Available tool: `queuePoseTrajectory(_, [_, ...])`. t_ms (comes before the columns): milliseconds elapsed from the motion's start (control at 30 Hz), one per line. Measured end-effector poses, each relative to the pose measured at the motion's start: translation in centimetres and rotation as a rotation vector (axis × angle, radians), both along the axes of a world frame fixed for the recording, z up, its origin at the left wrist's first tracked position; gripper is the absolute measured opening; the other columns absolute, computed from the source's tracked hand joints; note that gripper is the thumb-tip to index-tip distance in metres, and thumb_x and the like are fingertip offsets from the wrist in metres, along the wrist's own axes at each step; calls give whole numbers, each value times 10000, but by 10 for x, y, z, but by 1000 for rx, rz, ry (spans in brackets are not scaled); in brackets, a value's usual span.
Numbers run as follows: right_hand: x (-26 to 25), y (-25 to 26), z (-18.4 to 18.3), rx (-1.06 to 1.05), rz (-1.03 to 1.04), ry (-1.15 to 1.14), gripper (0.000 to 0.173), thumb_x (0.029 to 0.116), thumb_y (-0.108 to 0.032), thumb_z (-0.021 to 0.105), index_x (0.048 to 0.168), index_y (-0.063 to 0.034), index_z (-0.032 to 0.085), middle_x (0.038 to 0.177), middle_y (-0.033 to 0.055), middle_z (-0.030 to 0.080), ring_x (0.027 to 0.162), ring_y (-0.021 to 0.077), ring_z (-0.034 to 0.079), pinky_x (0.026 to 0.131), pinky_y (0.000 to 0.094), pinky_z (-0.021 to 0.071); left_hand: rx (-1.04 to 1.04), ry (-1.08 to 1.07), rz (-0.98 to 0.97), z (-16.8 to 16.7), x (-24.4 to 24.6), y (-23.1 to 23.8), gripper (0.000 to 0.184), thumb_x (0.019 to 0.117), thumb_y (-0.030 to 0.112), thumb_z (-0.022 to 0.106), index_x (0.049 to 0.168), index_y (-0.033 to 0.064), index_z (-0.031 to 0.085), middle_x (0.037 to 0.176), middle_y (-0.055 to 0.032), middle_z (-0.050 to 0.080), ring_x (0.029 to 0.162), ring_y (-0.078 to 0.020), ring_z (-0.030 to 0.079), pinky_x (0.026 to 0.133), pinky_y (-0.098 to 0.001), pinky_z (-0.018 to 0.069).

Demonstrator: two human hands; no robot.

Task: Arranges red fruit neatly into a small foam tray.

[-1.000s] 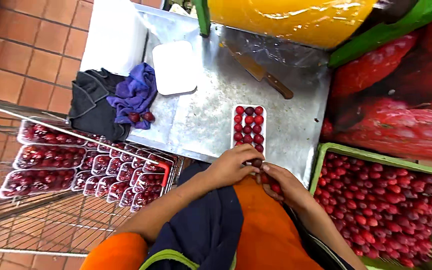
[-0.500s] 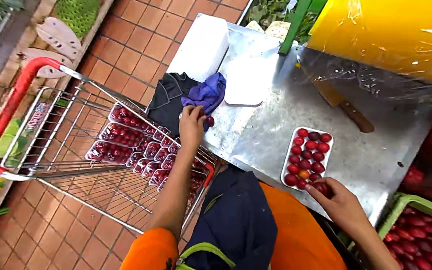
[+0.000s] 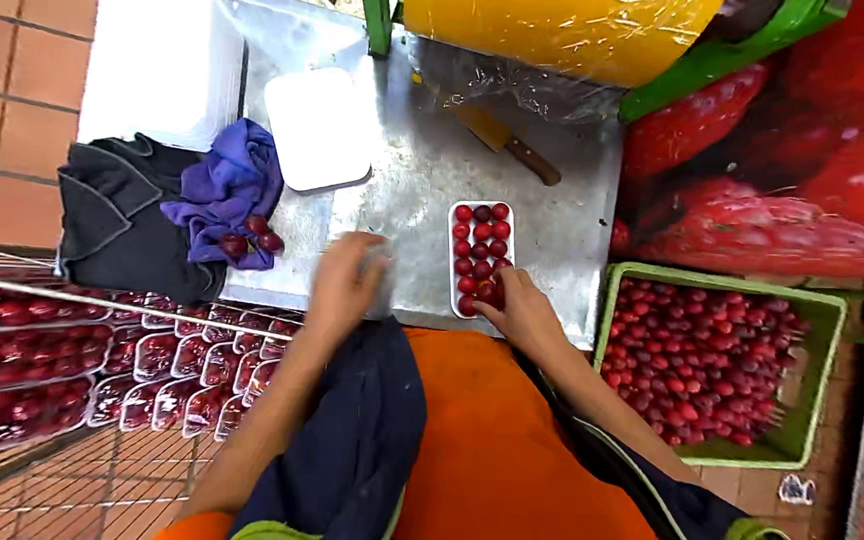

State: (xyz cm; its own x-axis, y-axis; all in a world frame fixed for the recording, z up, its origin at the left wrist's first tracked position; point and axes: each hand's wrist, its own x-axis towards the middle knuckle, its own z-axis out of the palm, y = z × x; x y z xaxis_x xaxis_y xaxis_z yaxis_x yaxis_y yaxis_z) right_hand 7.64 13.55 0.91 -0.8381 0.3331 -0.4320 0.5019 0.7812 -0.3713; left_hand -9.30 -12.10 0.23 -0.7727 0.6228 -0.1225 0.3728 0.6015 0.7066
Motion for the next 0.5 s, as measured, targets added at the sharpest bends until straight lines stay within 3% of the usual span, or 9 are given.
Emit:
queuePoseTrajectory(100, [-2,-3,5,16,28,-47,658,903,-405,786,1385,-44,520,1247,243,599,869,389,702,734,551,604,76,-82,-338,-18,35,53,342,993,231,671,1315,118,670,1328,-115,641,1233,-272,620,1041,-535,513])
queuePoseTrajectory(200, [6,5,8,30,53,-70,671,879,-390,818,1392,-53,546,1192,235,608,843,383,697,726,547,604,140,-84,-531,-31,46,79,282,979,180,681,1254,118,702,1250,-90,664,1170,-249,643,1011,-492,536])
queuePoseTrajectory(300, [16,21,7,-31,64,-15,568,884,-397,813,1316,-80,624,1090,182,639,807,323,684,720,520,600,126,-50,-527,-31,46,87,205,997,176,655,1185,119,712,1206,-69,681,1131,-237,657,991,-490,541])
queuePoseTrajectory(400, [17,43,10,-134,31,133,405,893,-368,806,1145,-70,701,930,122,666,783,273,650,713,497,570,123,-80,-404,-25,45,87,191,1013,179,631,1170,112,717,1178,-75,693,1086,-240,670,970,-499,545])
queuePoseTrajectory(500, [4,52,13,-169,70,137,403,900,-263,781,1231,-74,652,1096,142,625,894,275,650,776,491,579,130,-125,-291,-23,48,90,213,1006,161,632,1195,109,715,1175,-79,687,1030,-227,676,939,-466,564])
